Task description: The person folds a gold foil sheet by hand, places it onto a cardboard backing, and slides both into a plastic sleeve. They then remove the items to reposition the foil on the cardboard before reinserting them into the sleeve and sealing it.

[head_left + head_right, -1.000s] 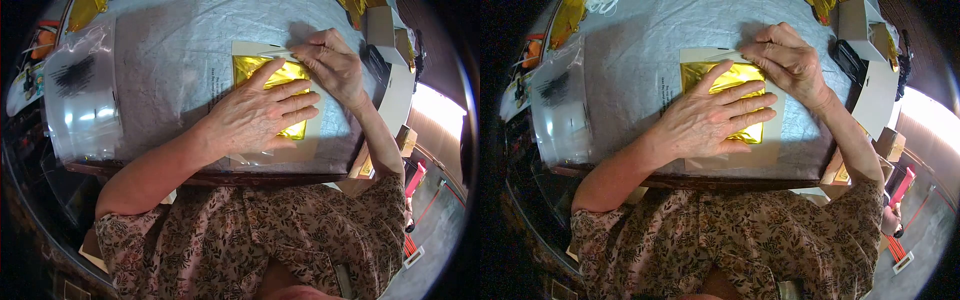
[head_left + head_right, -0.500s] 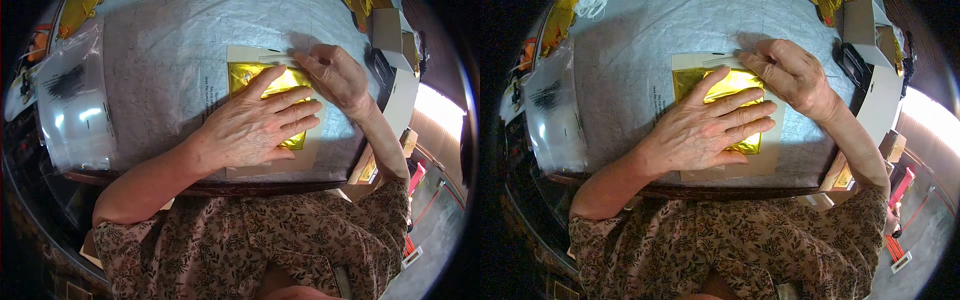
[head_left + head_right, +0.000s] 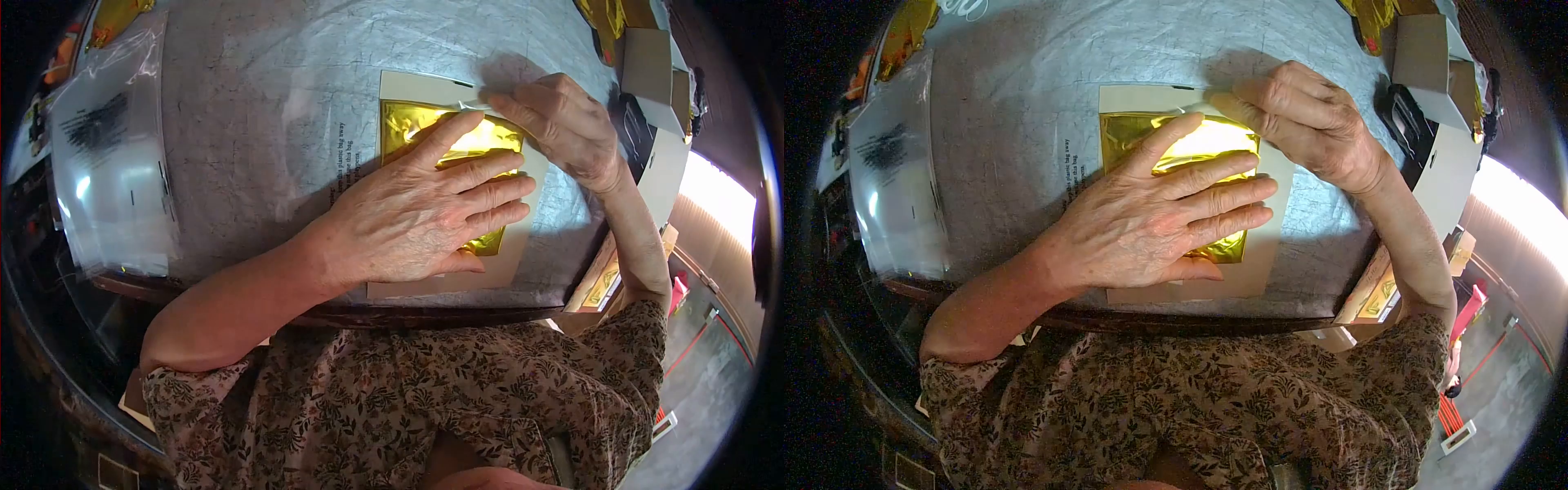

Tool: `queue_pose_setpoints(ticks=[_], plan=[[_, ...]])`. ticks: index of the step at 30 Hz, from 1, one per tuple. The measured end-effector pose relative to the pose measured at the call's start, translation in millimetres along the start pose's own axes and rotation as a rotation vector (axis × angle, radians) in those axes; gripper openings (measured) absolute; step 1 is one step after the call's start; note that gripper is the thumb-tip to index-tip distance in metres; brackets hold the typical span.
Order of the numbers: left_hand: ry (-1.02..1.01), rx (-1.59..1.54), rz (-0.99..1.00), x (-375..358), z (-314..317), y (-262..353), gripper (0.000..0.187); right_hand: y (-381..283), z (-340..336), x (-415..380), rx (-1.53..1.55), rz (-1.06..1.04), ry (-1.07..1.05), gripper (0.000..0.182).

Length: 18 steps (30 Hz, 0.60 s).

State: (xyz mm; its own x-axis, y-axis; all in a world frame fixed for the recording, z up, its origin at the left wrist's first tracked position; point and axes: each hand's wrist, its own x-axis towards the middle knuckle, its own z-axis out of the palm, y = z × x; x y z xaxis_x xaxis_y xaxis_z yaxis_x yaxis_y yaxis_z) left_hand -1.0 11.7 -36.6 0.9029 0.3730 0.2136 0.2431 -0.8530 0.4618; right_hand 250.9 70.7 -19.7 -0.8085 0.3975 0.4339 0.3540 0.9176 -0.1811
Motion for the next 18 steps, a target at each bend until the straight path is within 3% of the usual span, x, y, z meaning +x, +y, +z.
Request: queue_pose_setpoints(ticks=[18], plan=[[-0.007,-0.011,-0.013,0.5,-2.7,0.1,0.068,-2.8,-4.3,-1.2,0.197,0.125,-0.063,0.04]])
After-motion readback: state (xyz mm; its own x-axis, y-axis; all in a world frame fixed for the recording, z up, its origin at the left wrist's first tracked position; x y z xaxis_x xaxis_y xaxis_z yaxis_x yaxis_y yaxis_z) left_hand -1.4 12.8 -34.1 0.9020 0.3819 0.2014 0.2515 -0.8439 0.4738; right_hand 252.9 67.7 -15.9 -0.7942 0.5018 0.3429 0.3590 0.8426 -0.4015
